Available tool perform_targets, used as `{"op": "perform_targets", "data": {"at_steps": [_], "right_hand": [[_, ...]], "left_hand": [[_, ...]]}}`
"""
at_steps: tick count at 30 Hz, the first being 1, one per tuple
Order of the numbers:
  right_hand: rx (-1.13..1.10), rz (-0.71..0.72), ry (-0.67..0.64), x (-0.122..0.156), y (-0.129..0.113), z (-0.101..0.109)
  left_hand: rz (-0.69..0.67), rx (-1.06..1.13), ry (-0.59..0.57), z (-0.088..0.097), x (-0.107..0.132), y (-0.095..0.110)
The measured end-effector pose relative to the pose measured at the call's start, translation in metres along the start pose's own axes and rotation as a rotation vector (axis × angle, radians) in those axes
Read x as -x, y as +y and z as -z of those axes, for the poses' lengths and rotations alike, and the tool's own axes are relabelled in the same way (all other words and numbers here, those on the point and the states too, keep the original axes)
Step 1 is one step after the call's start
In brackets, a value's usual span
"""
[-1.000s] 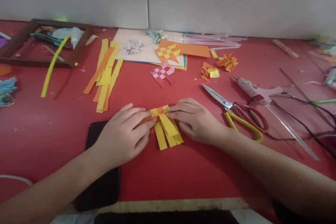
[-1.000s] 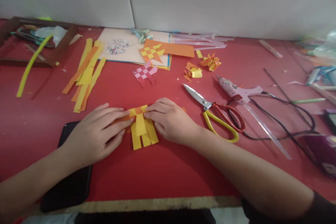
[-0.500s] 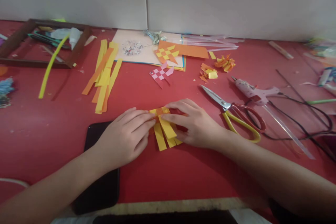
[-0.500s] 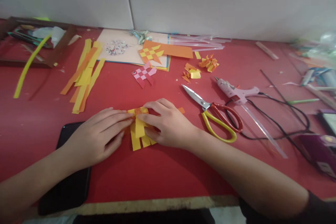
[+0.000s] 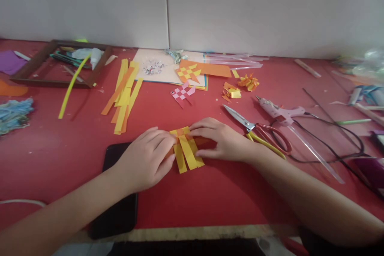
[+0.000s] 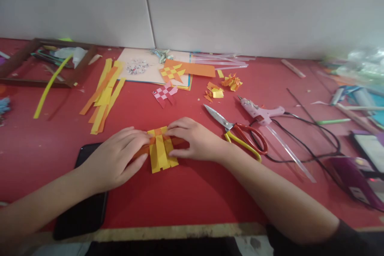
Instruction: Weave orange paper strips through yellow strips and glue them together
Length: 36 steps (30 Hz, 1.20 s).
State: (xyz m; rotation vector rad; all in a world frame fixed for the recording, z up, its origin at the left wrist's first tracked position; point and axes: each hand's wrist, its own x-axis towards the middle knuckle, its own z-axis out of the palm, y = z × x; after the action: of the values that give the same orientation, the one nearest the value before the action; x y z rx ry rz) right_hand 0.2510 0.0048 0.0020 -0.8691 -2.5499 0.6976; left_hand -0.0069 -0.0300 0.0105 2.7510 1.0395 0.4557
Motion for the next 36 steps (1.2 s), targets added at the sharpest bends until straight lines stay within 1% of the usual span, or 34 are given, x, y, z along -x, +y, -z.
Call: {"op": "perform_targets", "data": {"at_steps": [4, 8, 10, 14, 16, 25, 28, 31, 36], "right_hand": [[-0.036, -0.041, -0.076, 0.001, 0.004, 0.005], [-0.062, -0.055, -0.092, 0.0, 0.0, 0.007], [-0.053, -0.031, -0.076, 0.0, -0.002, 0.007], [0.04, 0.092, -0.018, 0.0, -0.003, 0.002], [0.084, 0.121, -0.006, 0.001, -0.003, 0.0], [0.078, 0.069, -0.028, -0.002, -0.013, 0.001], [0.11, 0.047, -0.039, -0.004, -0.015, 0.0], [0.136, 0.038, -0.009, -0.005, -0.013, -0.005], [0.099, 0.015, 0.106, -0.006, -0.009, -0.015]], "left_hand": [[0.013, -0.051, -0.04, 0.002, -0.004, 0.006], [0.035, -0.071, -0.055, 0.0, -0.003, 0.009], [0.046, -0.064, -0.045, -0.001, -0.002, 0.01], [0.067, -0.055, -0.027, -0.003, -0.001, 0.013], [0.067, -0.061, -0.027, -0.004, 0.0, 0.013], [0.075, -0.079, -0.046, -0.006, 0.0, 0.013], [0.086, -0.072, -0.046, -0.005, -0.001, 0.014], [0.111, -0.061, -0.052, -0.005, -0.003, 0.014], [0.148, -0.041, -0.072, -0.004, -0.008, 0.009]]}}
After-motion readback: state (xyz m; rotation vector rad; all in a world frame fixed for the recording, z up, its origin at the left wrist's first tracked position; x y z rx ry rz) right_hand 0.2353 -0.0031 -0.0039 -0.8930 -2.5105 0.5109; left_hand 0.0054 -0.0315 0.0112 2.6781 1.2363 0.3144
